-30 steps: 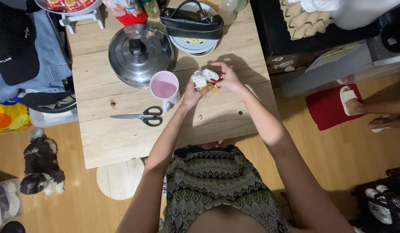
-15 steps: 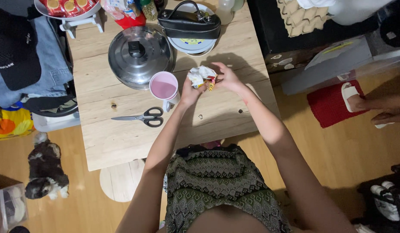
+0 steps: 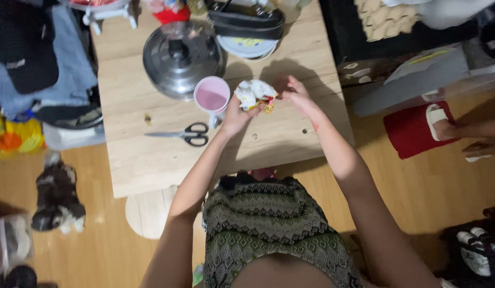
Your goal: The person cuts open coffee packets with shears, empties them into a bowl, and places the empty packets into a cup. They then cut open a small white packet, place it into the cup, and pick up the cup and a mug.
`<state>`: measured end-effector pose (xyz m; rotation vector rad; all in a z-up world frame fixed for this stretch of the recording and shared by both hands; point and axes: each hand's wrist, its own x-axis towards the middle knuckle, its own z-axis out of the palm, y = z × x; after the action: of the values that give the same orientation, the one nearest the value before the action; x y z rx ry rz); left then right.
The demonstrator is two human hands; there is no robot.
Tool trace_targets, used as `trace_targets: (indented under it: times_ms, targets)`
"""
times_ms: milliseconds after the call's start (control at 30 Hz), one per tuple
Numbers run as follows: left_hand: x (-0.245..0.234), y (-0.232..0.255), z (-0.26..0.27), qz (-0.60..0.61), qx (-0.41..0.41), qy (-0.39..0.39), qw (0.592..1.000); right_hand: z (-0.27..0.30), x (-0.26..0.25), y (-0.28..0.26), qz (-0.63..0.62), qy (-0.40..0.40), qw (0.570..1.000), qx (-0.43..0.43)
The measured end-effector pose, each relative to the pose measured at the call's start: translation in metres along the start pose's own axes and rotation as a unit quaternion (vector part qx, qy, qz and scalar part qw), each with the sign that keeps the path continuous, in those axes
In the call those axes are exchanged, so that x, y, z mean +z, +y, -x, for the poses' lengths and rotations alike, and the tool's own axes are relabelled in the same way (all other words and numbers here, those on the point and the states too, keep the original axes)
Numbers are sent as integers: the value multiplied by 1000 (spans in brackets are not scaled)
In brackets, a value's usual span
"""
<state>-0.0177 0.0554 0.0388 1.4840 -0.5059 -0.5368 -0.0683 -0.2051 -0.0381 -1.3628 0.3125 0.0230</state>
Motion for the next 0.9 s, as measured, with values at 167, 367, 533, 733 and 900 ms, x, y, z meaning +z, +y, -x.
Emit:
trace_targets:
  times_ms: [167, 367, 533, 733, 900]
  targets:
    - [-22, 45, 17, 9, 11, 28, 1000, -15, 21, 29, 60, -17, 998, 3]
    - [-70, 84, 23, 40, -15, 90, 995, -44, 55, 45, 89, -110, 990, -27]
    - [-97, 97, 29, -21, 127, 98, 987, -18, 123, -15, 206, -159, 957, -129]
    - [-102, 106, 31, 20, 66, 126, 990, -14, 168, -42, 248, -172, 914, -271]
    - [-96, 89, 20, 29, 60, 156, 985, -27, 178, -27, 261, -163, 945, -110]
